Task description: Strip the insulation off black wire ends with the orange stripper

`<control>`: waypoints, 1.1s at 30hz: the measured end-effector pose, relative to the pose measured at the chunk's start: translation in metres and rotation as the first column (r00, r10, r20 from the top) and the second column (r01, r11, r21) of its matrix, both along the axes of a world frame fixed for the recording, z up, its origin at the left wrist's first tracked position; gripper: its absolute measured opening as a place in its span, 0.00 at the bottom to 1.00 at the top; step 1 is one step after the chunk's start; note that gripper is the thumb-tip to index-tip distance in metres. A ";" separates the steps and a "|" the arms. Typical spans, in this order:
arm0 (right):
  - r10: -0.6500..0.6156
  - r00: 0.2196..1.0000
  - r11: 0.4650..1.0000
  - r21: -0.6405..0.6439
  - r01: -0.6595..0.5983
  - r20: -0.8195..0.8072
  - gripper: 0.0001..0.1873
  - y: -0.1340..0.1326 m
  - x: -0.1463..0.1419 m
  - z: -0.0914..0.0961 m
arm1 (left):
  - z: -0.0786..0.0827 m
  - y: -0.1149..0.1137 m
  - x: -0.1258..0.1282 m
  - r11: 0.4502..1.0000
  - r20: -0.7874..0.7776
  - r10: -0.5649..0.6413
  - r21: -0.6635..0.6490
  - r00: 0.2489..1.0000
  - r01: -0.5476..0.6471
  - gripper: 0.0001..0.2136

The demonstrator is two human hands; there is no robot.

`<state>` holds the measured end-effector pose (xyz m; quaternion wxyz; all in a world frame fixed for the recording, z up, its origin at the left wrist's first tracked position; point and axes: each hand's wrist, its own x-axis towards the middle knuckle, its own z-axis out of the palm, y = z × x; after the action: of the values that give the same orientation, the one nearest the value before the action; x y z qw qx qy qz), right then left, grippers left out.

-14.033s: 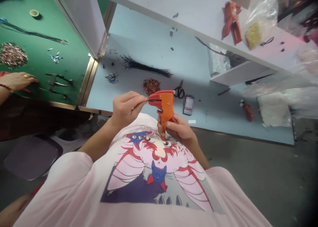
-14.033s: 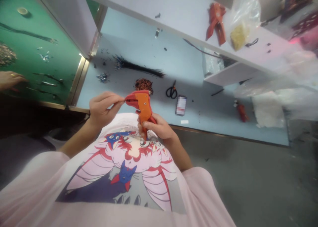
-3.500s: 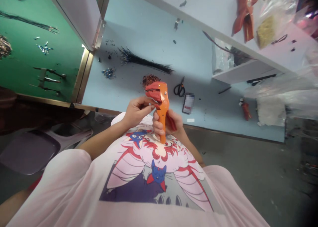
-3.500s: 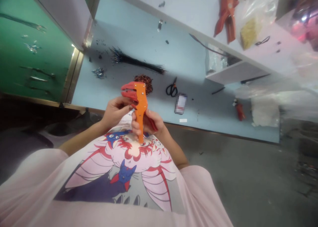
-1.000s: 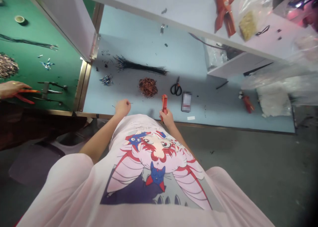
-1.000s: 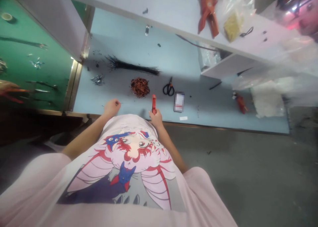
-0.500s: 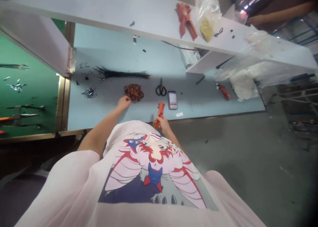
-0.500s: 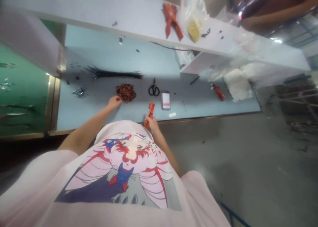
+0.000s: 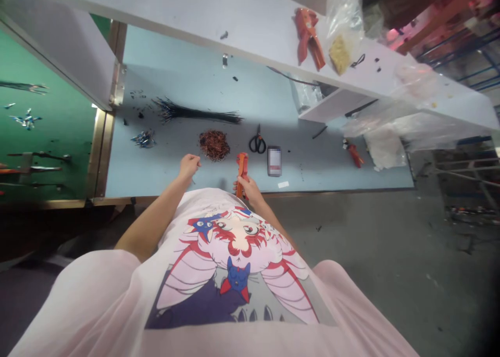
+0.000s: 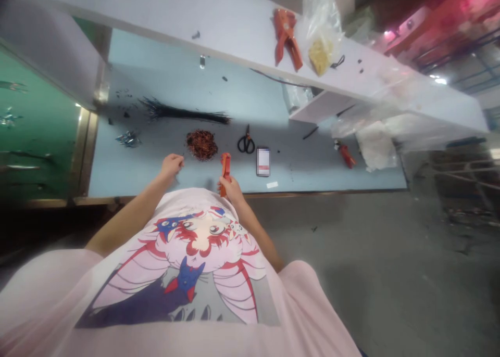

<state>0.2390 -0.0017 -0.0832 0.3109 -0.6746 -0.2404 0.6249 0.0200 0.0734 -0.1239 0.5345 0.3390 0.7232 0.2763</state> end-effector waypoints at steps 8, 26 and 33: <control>0.200 0.925 0.966 0.220 -0.133 -0.322 0.27 0.006 -0.022 0.048 | 0.068 -0.049 -0.014 0.978 0.256 0.009 0.199 0.967 -0.062 0.07; 0.501 0.730 0.865 0.259 -0.429 -0.465 0.23 -0.011 -0.025 0.124 | 0.145 -0.079 -0.015 0.684 -0.172 0.099 0.727 0.980 0.059 0.03; 0.516 0.666 0.856 0.300 -0.420 -0.539 0.23 -0.014 -0.023 0.116 | 0.145 -0.082 -0.013 0.596 -0.232 0.097 0.792 0.968 0.130 0.03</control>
<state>0.2155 -0.0155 0.0329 0.2491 -0.3301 -0.3404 0.8445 0.0072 -0.0089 0.0213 0.2314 0.5816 0.5801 0.5212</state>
